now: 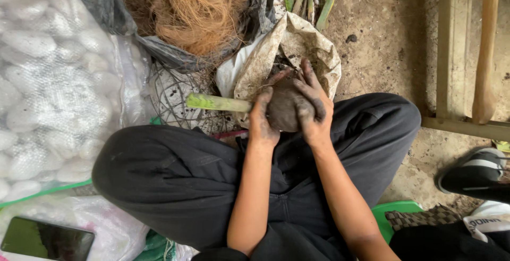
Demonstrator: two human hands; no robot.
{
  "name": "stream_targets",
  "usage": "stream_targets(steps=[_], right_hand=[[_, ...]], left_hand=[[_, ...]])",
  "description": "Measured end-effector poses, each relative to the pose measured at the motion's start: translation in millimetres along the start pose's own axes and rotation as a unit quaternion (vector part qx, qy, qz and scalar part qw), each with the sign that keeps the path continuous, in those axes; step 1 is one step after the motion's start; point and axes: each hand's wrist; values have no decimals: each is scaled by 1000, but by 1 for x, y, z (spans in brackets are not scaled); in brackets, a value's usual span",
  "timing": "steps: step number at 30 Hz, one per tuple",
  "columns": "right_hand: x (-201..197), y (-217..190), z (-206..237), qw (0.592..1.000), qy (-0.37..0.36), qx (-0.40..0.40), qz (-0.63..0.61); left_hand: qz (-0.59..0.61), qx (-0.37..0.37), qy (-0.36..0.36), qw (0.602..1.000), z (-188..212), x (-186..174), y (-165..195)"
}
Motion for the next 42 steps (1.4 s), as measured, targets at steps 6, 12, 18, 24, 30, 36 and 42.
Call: stream_targets(steps=[6,12,18,24,30,36,42], right_hand=[[0,2,-3,873,1,292,-391],[7,5,-1,990,48,27,-133],[8,8,-10,879,38,377,-288],[7,7,2,971,61,137,-185],[2,3,-1,927,42,208,-308],[12,7,0,978,62,98,-171],[3,14,1,947,-18,183,-265]], left_hand=[[-296,222,-210,905,9,10,16],[-129,30,52,990,6,13,1],[-101,119,-17,988,-6,-4,-7],[-156,96,3,983,1,5,-3],[-99,123,-139,978,2,10,4],[-193,106,-48,974,5,12,8],[-204,165,-87,961,3,8,6]])
Point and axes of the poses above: each hand's wrist, its own z-axis away from the middle knuckle, its own x-axis out of the palm, y = z × x, and after that the axes turned 1 degree about y, right-handed
